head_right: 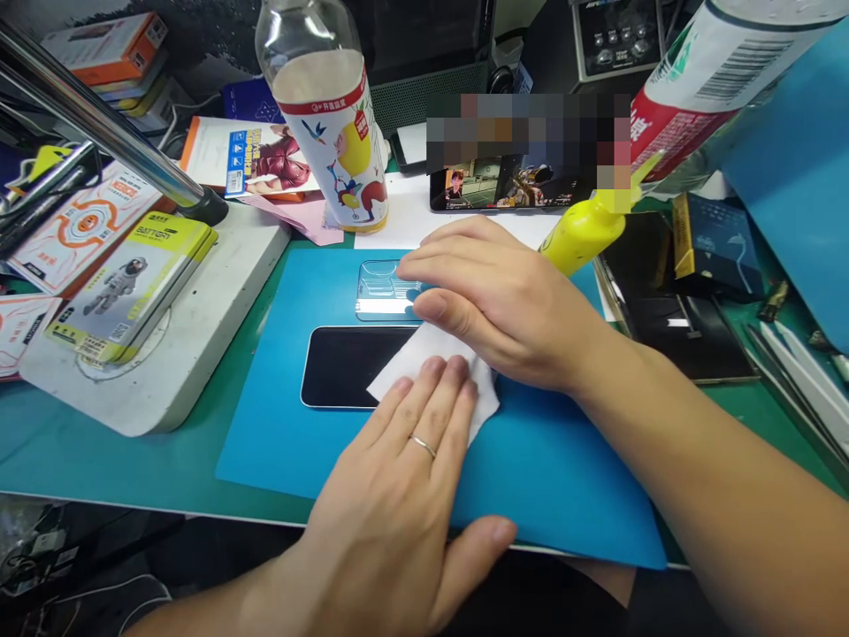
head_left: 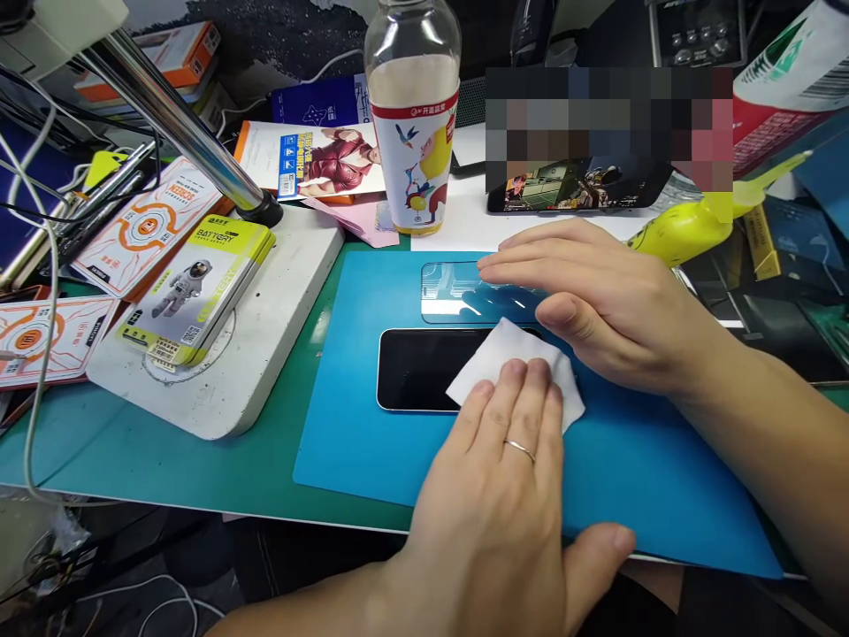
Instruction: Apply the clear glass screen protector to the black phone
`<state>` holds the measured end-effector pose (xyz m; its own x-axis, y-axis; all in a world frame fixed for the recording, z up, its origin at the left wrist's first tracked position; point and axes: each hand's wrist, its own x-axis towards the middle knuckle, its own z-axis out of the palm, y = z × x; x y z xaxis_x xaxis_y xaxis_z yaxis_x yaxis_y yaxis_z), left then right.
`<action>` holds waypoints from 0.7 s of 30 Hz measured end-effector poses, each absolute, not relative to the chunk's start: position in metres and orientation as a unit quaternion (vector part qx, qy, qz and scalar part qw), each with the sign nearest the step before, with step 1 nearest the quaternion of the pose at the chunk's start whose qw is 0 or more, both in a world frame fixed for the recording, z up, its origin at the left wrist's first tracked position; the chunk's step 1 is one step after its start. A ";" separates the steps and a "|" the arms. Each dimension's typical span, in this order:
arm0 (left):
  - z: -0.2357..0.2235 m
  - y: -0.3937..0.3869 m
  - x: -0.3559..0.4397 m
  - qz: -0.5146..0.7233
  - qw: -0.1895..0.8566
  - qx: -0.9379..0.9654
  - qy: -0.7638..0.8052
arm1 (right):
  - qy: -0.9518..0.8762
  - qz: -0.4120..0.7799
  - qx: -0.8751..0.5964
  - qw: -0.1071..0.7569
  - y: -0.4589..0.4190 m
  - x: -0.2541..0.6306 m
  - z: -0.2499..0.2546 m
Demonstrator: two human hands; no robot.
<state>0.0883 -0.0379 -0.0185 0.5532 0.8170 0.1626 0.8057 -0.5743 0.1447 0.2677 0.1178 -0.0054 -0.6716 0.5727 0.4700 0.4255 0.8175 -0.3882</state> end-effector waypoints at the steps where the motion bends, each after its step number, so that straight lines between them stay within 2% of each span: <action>1: -0.018 -0.037 0.093 0.106 0.028 0.880 0.462 | -0.905 0.125 -0.277 0.296 0.118 0.268 -0.006; 13: -0.013 -0.010 0.105 0.065 0.048 0.875 0.477 | -0.905 0.121 -0.270 0.305 0.117 0.272 -0.006; 21: -0.013 -0.003 0.068 0.081 0.040 0.860 0.503 | -0.904 0.122 -0.267 0.312 0.118 0.272 -0.007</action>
<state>0.0676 -0.0026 -0.0131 0.4809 0.8711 0.0993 0.8580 -0.4909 0.1515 0.2721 0.1182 -0.0073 -0.6628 0.5578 0.4995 0.4057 0.8282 -0.3866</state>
